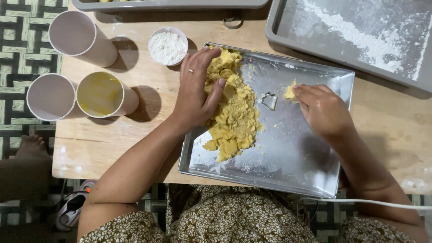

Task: Using a heart-shaped cutter to create cookies from dough and arranging them on a baking tray.

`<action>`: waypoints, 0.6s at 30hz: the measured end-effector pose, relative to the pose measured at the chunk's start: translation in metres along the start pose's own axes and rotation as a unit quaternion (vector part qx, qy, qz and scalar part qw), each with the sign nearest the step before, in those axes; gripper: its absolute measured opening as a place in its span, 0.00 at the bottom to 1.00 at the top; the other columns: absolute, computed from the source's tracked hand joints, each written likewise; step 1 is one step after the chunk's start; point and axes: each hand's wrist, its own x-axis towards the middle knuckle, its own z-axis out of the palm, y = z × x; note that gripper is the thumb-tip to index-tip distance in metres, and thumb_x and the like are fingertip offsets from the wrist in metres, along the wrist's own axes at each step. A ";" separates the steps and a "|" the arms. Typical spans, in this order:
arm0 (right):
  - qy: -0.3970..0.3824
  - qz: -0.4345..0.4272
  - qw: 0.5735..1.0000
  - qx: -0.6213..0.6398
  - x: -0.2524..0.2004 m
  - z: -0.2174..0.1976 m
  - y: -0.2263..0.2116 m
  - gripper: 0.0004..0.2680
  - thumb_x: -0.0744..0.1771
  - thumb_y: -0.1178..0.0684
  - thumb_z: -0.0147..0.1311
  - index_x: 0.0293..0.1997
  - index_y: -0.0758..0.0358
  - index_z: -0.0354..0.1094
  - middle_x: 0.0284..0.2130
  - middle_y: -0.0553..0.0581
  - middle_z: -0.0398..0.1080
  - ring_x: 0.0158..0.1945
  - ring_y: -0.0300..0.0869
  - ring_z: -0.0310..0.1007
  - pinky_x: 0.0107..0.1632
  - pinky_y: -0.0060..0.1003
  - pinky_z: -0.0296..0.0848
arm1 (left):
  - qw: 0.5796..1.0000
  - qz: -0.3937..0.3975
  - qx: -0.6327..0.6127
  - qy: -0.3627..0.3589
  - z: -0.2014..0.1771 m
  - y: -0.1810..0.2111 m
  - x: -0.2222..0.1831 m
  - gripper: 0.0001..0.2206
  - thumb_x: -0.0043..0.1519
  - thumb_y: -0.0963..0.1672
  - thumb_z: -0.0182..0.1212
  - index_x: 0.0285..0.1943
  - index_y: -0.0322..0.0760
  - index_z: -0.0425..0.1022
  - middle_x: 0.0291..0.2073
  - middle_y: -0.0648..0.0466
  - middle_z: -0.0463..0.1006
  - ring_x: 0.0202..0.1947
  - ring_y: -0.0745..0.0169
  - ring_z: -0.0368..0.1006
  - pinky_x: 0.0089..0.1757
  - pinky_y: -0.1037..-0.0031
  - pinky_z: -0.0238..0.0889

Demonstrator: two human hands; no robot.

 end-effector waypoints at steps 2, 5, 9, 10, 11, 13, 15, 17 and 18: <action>0.002 -0.022 0.999 -0.046 -0.001 0.003 -0.002 0.11 0.69 0.59 0.57 0.58 0.67 0.76 0.51 0.61 0.79 0.51 0.52 0.77 0.57 0.42 0.75 | 1.000 -0.005 0.000 -0.002 0.000 0.001 -0.001 0.21 0.74 0.50 0.47 0.75 0.45 0.54 0.67 0.50 0.69 0.72 0.46 0.60 0.71 0.38 0.40; -0.026 0.007 0.999 -0.028 0.007 -0.012 -0.004 0.11 0.69 0.59 0.57 0.58 0.66 0.76 0.51 0.61 0.78 0.53 0.52 0.77 0.58 0.44 0.75 | 1.000 0.008 -0.009 0.007 -0.002 0.004 0.002 0.20 0.75 0.50 0.45 0.75 0.46 0.54 0.65 0.51 0.70 0.70 0.48 0.62 0.71 0.40 0.41; -0.118 0.179 0.963 0.165 0.016 -0.051 -0.008 0.13 0.70 0.54 0.49 0.61 0.61 0.72 0.58 0.58 0.72 0.65 0.49 0.67 0.71 0.44 0.58 | 1.000 0.005 -0.002 0.001 -0.003 0.006 0.002 0.20 0.74 0.49 0.45 0.74 0.44 0.55 0.65 0.49 0.69 0.70 0.47 0.60 0.70 0.43 0.43; -0.098 0.182 0.963 0.171 0.015 -0.059 -0.009 0.12 0.70 0.55 0.49 0.61 0.61 0.72 0.57 0.61 0.73 0.65 0.50 0.67 0.71 0.45 0.59 | 1.000 0.007 -0.002 0.000 -0.004 0.006 0.002 0.20 0.74 0.49 0.45 0.74 0.44 0.54 0.65 0.49 0.69 0.70 0.47 0.61 0.70 0.43 0.43; -0.098 0.183 0.963 0.171 0.011 -0.056 -0.006 0.12 0.70 0.55 0.49 0.61 0.61 0.72 0.57 0.61 0.73 0.65 0.50 0.67 0.71 0.45 0.59 | 1.000 0.007 -0.002 -0.001 -0.003 0.006 0.002 0.20 0.74 0.49 0.45 0.74 0.44 0.54 0.65 0.49 0.69 0.70 0.47 0.61 0.70 0.43 0.43; -0.072 0.155 0.979 0.114 0.005 -0.051 -0.001 0.09 0.70 0.55 0.53 0.53 0.59 0.78 0.51 0.56 0.78 0.58 0.49 0.71 0.62 0.45 0.66 | 1.000 0.011 -0.009 0.008 -0.003 0.006 0.003 0.20 0.74 0.49 0.45 0.74 0.44 0.55 0.64 0.49 0.69 0.69 0.48 0.62 0.70 0.43 0.44; -0.083 0.136 0.985 0.070 0.003 -0.046 0.002 0.09 0.70 0.54 0.54 0.54 0.57 0.79 0.52 0.54 0.77 0.59 0.49 0.69 0.59 0.45 0.68 | 1.000 0.011 -0.006 0.008 -0.003 0.006 0.004 0.20 0.74 0.49 0.45 0.74 0.44 0.55 0.64 0.49 0.70 0.69 0.48 0.63 0.69 0.42 0.44; -0.097 0.116 0.988 0.027 0.000 -0.044 -0.001 0.09 0.70 0.53 0.54 0.55 0.55 0.79 0.52 0.52 0.77 0.59 0.49 0.67 0.57 0.44 0.70 | 1.000 0.006 -0.003 0.007 -0.003 0.006 0.002 0.20 0.74 0.50 0.44 0.74 0.44 0.55 0.64 0.49 0.70 0.69 0.47 0.63 0.69 0.41 0.43; -0.135 0.106 0.985 0.024 0.000 -0.046 -0.004 0.13 0.69 0.58 0.50 0.59 0.58 0.75 0.56 0.55 0.75 0.62 0.53 0.65 0.57 0.46 0.72 | 1.000 0.005 -0.006 0.005 -0.004 0.006 0.002 0.20 0.74 0.49 0.45 0.74 0.44 0.55 0.64 0.49 0.69 0.70 0.48 0.62 0.70 0.40 0.42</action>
